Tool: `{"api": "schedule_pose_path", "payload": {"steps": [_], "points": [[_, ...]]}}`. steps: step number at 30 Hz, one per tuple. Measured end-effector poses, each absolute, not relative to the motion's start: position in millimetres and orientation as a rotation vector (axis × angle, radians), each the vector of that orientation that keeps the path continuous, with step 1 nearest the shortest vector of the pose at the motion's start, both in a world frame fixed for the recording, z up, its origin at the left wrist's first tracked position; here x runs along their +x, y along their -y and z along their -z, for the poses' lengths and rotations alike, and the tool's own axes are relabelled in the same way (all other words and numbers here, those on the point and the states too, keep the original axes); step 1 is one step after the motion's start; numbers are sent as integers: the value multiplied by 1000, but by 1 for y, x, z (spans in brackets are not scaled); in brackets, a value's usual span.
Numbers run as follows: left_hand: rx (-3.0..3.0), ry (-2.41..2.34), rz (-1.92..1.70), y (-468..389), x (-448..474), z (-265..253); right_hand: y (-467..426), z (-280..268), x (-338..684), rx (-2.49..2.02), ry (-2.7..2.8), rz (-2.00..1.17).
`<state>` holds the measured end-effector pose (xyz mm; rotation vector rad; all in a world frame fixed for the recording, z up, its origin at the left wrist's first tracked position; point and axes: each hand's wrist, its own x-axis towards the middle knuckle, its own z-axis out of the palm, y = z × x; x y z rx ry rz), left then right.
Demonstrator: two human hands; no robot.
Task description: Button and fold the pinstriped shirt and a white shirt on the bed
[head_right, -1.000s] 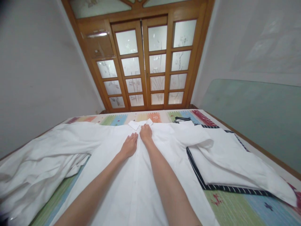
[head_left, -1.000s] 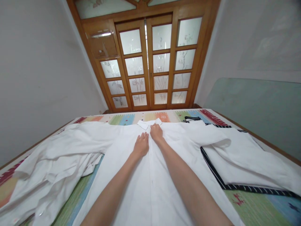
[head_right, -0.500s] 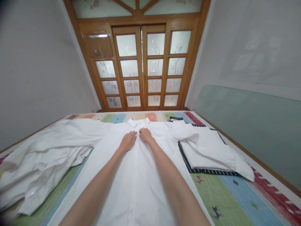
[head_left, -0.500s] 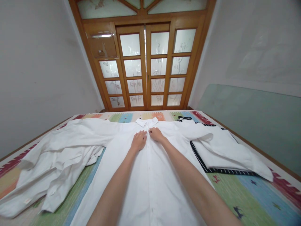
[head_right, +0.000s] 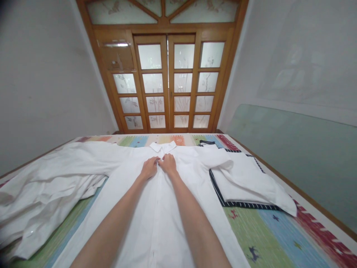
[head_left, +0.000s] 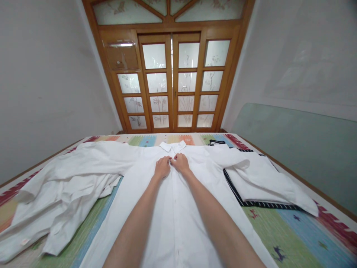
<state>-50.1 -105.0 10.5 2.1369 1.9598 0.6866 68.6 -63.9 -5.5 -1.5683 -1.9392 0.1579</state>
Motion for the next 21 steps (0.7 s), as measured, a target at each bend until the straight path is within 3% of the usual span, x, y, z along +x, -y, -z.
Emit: {"api": "schedule_pose_path", "payload": {"steps": [11, 21], "points": [[2187, -2173, -625, 100, -31, -13, 54, 2, 75, -1573, 1868, -397], [2243, -2053, -780, 96, -36, -5, 53, 6, 80, -1385, 1774, -471]]}}
